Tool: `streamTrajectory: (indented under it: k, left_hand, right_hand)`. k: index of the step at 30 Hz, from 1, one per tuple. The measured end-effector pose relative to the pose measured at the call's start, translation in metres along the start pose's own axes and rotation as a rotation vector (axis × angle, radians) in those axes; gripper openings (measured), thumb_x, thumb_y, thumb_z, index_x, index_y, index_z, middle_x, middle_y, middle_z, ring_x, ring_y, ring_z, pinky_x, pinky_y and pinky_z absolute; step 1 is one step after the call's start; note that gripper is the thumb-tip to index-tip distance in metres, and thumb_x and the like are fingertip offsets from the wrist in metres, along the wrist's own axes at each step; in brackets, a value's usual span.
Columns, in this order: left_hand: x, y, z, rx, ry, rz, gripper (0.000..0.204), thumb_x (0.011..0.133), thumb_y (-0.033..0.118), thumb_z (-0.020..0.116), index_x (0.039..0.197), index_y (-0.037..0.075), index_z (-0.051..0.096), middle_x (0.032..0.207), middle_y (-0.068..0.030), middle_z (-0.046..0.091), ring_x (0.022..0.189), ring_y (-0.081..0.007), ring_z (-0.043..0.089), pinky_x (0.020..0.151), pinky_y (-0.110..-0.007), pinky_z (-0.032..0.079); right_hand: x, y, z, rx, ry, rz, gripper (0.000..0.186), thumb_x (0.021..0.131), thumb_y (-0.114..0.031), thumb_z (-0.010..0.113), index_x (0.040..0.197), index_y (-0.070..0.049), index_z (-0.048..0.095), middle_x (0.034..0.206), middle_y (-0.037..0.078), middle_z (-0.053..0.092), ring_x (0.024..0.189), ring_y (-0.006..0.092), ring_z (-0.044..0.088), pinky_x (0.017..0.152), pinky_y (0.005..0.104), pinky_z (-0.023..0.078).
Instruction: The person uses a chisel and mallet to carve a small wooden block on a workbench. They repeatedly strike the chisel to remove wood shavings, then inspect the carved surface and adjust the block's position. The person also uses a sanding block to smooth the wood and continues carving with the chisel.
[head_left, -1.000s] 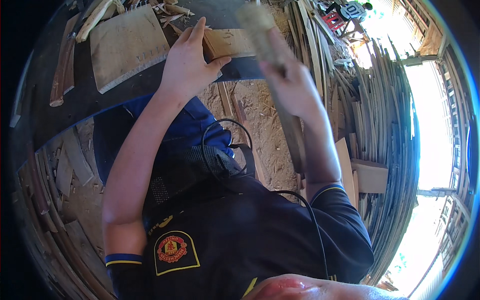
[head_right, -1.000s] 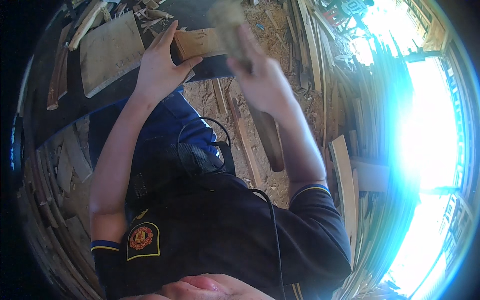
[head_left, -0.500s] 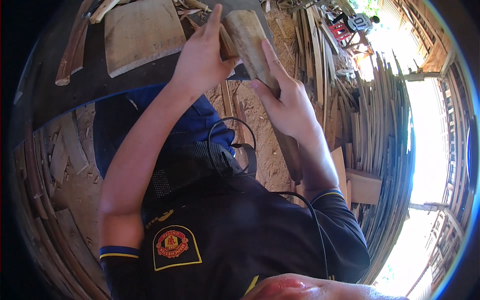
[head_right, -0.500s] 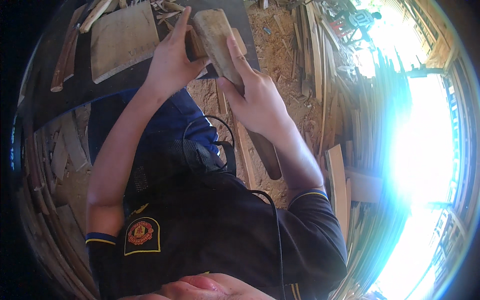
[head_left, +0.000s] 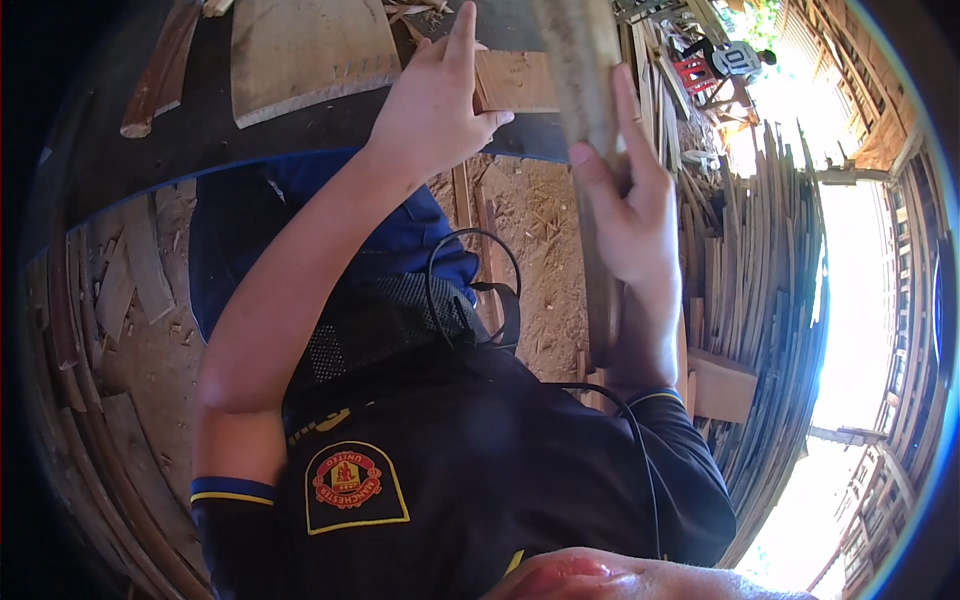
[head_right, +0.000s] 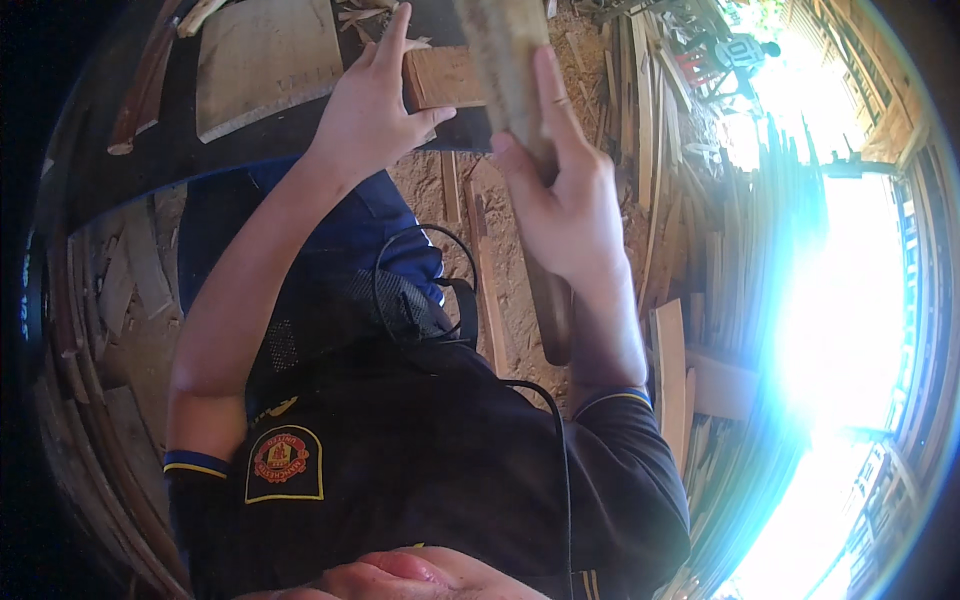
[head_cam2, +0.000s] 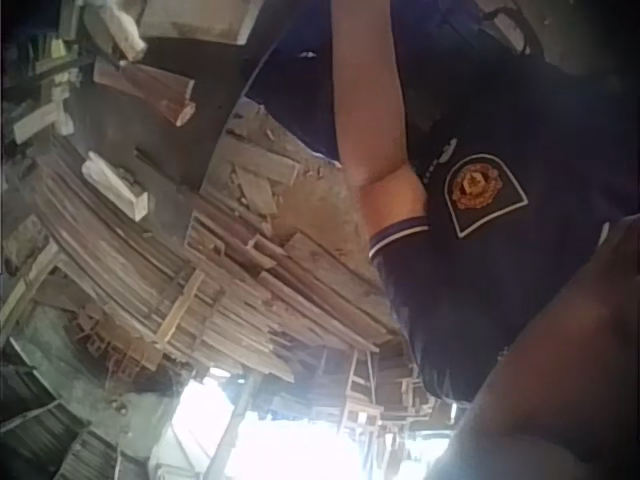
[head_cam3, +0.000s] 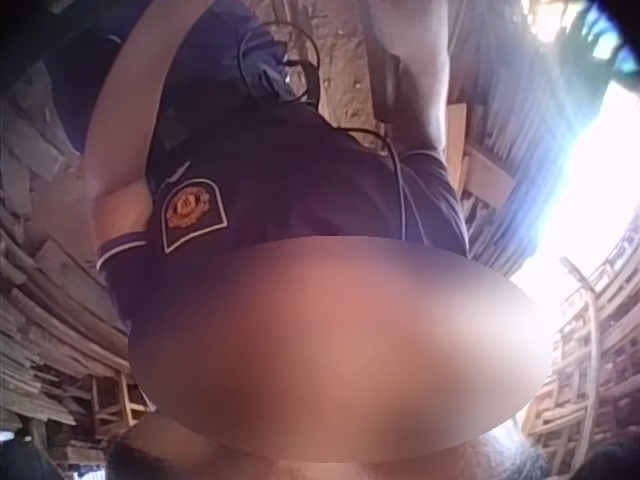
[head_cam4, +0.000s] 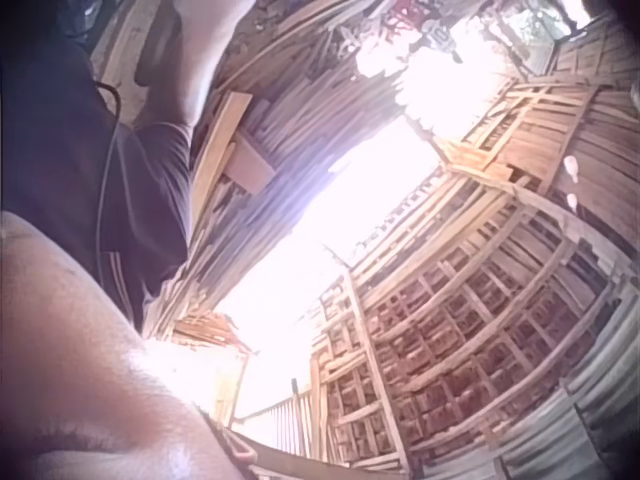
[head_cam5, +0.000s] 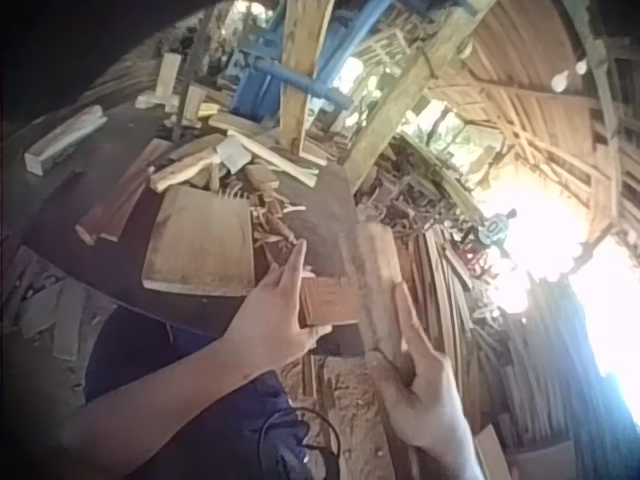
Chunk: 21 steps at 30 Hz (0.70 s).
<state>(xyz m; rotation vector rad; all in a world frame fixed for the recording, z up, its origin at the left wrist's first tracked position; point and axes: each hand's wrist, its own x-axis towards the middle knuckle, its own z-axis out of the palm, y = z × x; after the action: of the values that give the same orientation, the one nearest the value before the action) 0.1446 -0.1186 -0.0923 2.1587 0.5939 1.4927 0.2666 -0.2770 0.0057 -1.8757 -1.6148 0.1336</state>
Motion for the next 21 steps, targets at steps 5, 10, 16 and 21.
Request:
streamTrajectory:
  k: [5,10,16,21]
  left_hand:
    - [0.000,-0.011,0.010,0.084,-0.146,-0.159,0.095,0.075,0.028,0.088,0.151,0.003,0.037,0.133,-0.0184,0.060,0.119,-0.0386,0.060,0.103,-0.046,0.050]
    - [0.006,-0.011,0.002,0.044,-0.218,-0.151,0.078,0.073,0.027,0.088,0.137,0.000,0.053,0.121,-0.0169,0.061,0.112,-0.0364,0.063,0.097,-0.044,0.052]
    - [0.009,-0.009,-0.003,0.068,-0.248,-0.225,0.070,0.071,0.029,0.088,0.128,-0.001,0.059,0.116,-0.0189,0.059,0.111,-0.0366,0.062,0.096,-0.043,0.052]
    - [0.006,-0.011,0.007,0.030,-0.227,-0.125,0.069,0.070,0.029,0.088,0.125,0.000,0.060,0.115,-0.0193,0.059,0.111,-0.0382,0.060,0.097,-0.045,0.050]
  right_hand:
    - [0.005,0.015,0.001,-0.063,0.006,0.110,0.072,0.096,-0.018,0.065,0.159,-0.011,0.031,0.103,0.028,0.072,0.101,0.0380,0.072,0.087,0.0396,0.055]
    - [0.007,0.025,0.008,-0.123,-0.120,0.229,0.075,0.095,-0.023,0.066,0.160,-0.020,0.029,0.097,0.031,0.070,0.097,0.0443,0.070,0.086,0.0445,0.054]
    - [0.011,0.024,0.009,-0.109,-0.162,0.265,0.075,0.095,-0.023,0.066,0.160,-0.022,0.028,0.100,0.029,0.071,0.094,0.0457,0.070,0.084,0.0479,0.053]
    - [0.002,0.039,0.010,-0.091,-0.071,0.117,0.076,0.094,-0.023,0.067,0.159,-0.017,0.030,0.107,0.030,0.070,0.096,0.0442,0.070,0.086,0.0464,0.053]
